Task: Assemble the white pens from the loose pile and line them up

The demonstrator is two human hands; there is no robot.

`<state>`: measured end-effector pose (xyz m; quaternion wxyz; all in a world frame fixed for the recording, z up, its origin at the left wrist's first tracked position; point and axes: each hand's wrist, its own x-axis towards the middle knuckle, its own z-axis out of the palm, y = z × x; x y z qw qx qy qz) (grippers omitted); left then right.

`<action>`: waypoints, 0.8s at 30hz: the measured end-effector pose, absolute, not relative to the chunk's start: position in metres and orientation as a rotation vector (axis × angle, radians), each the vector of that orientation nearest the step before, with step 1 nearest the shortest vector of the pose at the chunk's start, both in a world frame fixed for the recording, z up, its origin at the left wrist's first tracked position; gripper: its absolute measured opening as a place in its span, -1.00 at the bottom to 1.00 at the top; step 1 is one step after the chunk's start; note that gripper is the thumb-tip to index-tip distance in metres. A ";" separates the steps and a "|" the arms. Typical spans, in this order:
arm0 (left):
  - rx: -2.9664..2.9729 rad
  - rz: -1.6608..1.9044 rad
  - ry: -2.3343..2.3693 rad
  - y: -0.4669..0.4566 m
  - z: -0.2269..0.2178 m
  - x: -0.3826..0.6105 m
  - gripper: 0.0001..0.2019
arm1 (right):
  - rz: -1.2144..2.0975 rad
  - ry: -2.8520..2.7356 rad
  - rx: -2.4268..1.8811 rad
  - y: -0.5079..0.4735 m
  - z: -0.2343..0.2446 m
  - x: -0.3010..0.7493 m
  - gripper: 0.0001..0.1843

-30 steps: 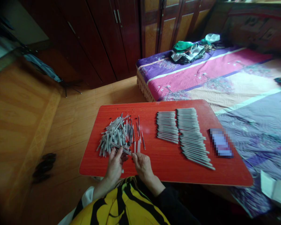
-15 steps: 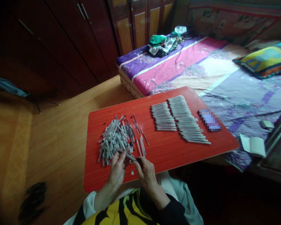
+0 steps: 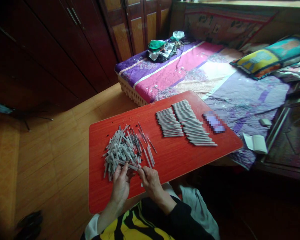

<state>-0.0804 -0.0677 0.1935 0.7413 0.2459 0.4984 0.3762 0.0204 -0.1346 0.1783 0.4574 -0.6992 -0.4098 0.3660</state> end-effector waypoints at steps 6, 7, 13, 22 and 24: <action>0.533 0.866 1.111 -0.072 0.196 -0.063 -0.69 | 0.961 -0.971 -1.659 -0.137 0.183 0.039 -0.58; 0.532 0.865 1.114 -0.073 0.198 -0.058 -0.69 | 0.924 -0.989 -1.668 -0.138 0.183 0.044 -0.60; 0.524 0.863 1.111 -0.077 0.204 -0.023 -0.66 | 1.044 -0.904 -1.607 -0.142 0.183 0.080 -0.54; 0.554 0.853 1.090 -0.089 0.198 0.013 -0.68 | 1.227 -0.670 -1.481 -0.152 0.180 0.115 -0.50; 0.567 0.840 1.066 -0.087 0.199 0.013 -0.68 | 1.205 -0.649 -1.479 -0.153 0.183 0.115 -0.51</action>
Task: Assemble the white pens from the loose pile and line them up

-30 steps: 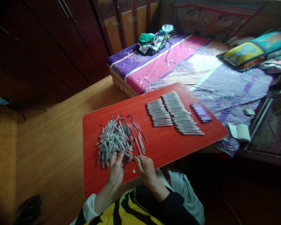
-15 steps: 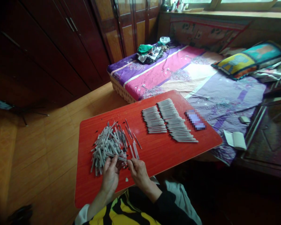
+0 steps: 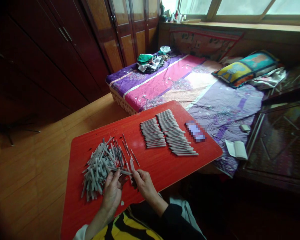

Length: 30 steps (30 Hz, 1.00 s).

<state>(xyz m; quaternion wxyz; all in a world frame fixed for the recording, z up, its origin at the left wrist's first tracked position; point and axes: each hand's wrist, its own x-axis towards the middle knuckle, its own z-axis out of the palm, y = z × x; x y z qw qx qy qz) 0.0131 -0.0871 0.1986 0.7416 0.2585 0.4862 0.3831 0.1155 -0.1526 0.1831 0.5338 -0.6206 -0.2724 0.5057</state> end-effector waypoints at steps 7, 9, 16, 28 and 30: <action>0.671 0.764 1.037 -0.073 0.214 -0.002 -0.62 | 1.147 -0.505 -1.408 -0.145 0.192 0.096 -0.50; 0.677 0.747 1.031 -0.069 0.217 -0.008 -0.62 | 1.244 -0.360 -1.292 -0.140 0.188 0.091 -0.48; 0.640 0.764 0.970 -0.064 0.212 -0.026 -0.68 | 1.386 -0.125 -1.124 -0.133 0.181 0.086 -0.54; 0.743 0.806 0.916 -0.068 0.199 -0.035 -0.76 | 1.610 -0.016 -1.133 -0.132 0.166 0.088 -0.58; 0.671 0.830 0.941 -0.065 0.194 -0.038 -0.76 | 1.548 -0.125 -1.254 -0.131 0.152 0.093 -0.54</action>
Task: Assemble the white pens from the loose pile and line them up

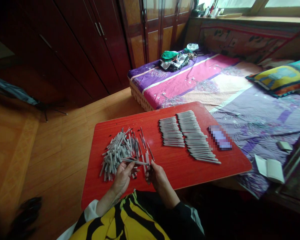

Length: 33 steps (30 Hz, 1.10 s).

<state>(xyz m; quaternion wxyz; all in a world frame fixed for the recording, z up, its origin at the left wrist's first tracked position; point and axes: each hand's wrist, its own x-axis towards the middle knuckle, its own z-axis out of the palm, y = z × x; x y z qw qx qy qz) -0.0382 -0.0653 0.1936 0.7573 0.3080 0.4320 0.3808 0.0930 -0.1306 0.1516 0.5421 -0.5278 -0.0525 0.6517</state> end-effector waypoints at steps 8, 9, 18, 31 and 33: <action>0.331 0.921 1.066 -0.056 0.177 -0.064 -0.78 | 0.956 -1.061 -2.242 -0.096 0.083 0.117 -0.72; 0.321 0.924 1.072 -0.057 0.177 -0.068 -0.80 | 0.944 -1.094 -2.260 -0.089 0.079 0.115 -0.76; 0.286 0.974 1.163 -0.065 0.175 -0.102 -0.83 | 0.859 -1.472 -2.388 -0.055 0.065 0.086 -0.75; 0.263 1.057 1.206 -0.070 0.172 -0.119 -0.76 | 0.914 -1.774 -2.382 -0.068 0.057 0.049 -0.71; 0.257 1.053 1.205 -0.070 0.174 -0.118 -0.77 | 0.911 -1.801 -2.396 -0.061 0.059 0.045 -0.69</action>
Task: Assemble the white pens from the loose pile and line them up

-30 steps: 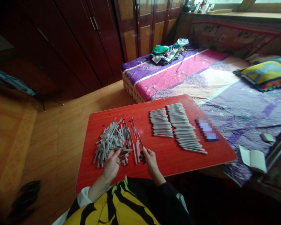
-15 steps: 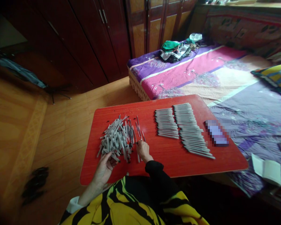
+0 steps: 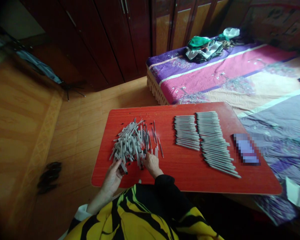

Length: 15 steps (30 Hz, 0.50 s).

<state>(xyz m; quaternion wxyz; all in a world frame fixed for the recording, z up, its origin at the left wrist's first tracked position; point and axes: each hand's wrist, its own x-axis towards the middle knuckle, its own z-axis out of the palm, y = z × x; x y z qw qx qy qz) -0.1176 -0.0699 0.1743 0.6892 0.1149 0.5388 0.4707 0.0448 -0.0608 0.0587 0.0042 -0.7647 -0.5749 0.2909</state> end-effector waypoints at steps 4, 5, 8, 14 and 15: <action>0.227 1.043 1.212 -0.070 0.176 -0.119 -0.78 | 0.913 -1.814 -2.409 -0.054 0.061 0.041 -0.68; 0.225 1.042 1.211 -0.070 0.176 -0.119 -0.77 | 0.909 -1.815 -2.410 -0.053 0.061 0.041 -0.68; 0.245 1.039 1.196 -0.070 0.175 -0.118 -0.77 | 0.894 -1.818 -2.408 -0.052 0.061 0.042 -0.73; 0.266 1.012 1.193 -0.069 0.174 -0.113 -0.75 | 0.835 -1.792 -2.448 -0.052 0.062 0.047 -0.74; 0.265 1.005 1.198 -0.069 0.174 -0.112 -0.75 | 0.825 -1.788 -2.452 -0.052 0.062 0.048 -0.73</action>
